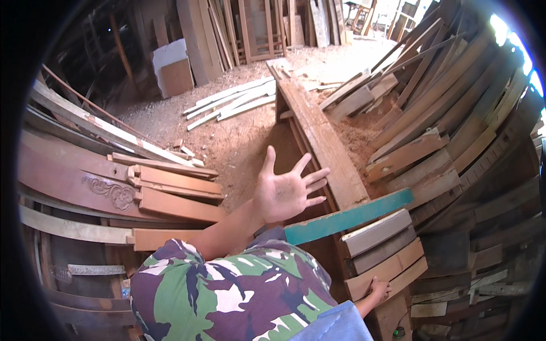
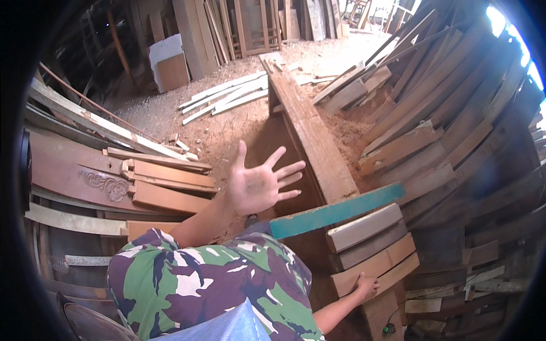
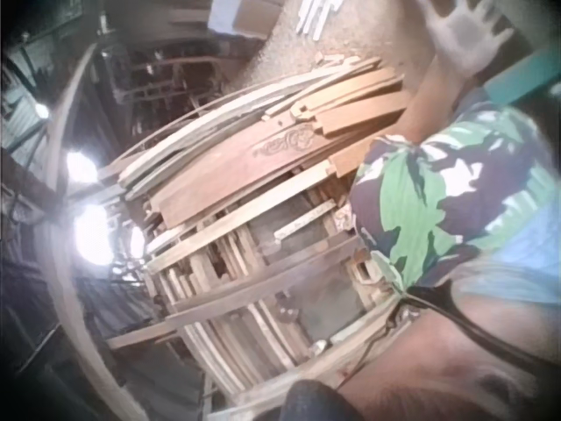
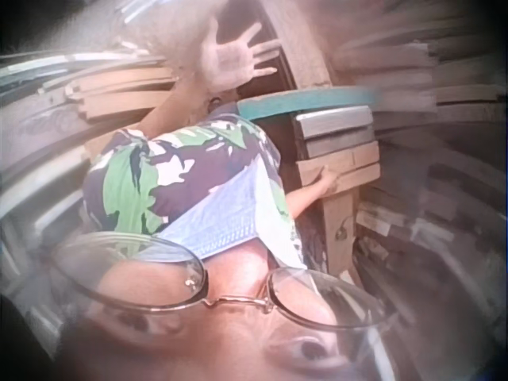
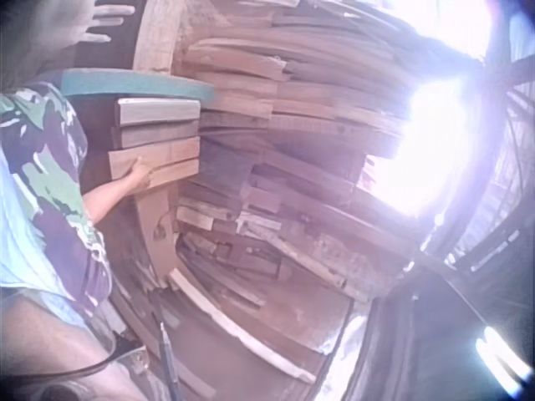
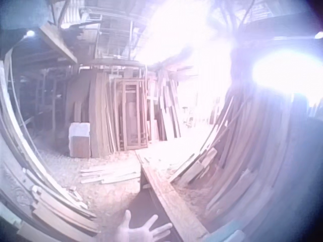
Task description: The person measures several wooden planks with a tape measure, marks them, and cuts them using a circular saw.
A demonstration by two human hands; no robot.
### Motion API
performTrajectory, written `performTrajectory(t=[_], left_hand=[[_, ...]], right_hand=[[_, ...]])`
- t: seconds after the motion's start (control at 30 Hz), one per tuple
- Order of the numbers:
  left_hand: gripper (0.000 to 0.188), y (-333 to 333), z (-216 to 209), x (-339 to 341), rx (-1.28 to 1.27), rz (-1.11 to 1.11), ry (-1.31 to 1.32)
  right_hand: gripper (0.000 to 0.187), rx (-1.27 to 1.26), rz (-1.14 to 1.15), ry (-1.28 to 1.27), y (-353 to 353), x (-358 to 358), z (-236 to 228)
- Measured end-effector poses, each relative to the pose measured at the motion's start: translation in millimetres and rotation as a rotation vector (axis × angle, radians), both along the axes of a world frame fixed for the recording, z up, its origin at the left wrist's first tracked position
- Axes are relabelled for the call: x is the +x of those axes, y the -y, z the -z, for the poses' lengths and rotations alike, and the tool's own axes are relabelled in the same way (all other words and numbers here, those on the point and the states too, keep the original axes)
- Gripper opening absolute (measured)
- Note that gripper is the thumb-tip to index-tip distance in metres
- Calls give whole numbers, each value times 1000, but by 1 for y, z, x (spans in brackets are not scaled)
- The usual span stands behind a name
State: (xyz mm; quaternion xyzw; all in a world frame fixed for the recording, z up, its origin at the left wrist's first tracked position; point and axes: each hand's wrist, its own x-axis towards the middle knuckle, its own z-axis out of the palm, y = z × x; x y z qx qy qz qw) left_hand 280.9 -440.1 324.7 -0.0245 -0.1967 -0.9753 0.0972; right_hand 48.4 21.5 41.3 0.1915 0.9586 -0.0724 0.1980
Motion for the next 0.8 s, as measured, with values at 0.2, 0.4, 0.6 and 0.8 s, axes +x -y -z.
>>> performTrajectory(t=[0.2,0.4,0.6,0.8], left_hand=[[127,3,2,-1,-42,4,-12],[127,2,5,0,-4,8,-24],[128,2,4,-1,-15,-7,-33],[128,1,8,3,-17,-16,-33]], right_hand=[[105,5,12,-46,-6,-8,23],[106,-4,-18,-26,-11,-8,24],[104,19,14,-23,-11,-8,19],[105,-19,8,1,3,-1,5]])
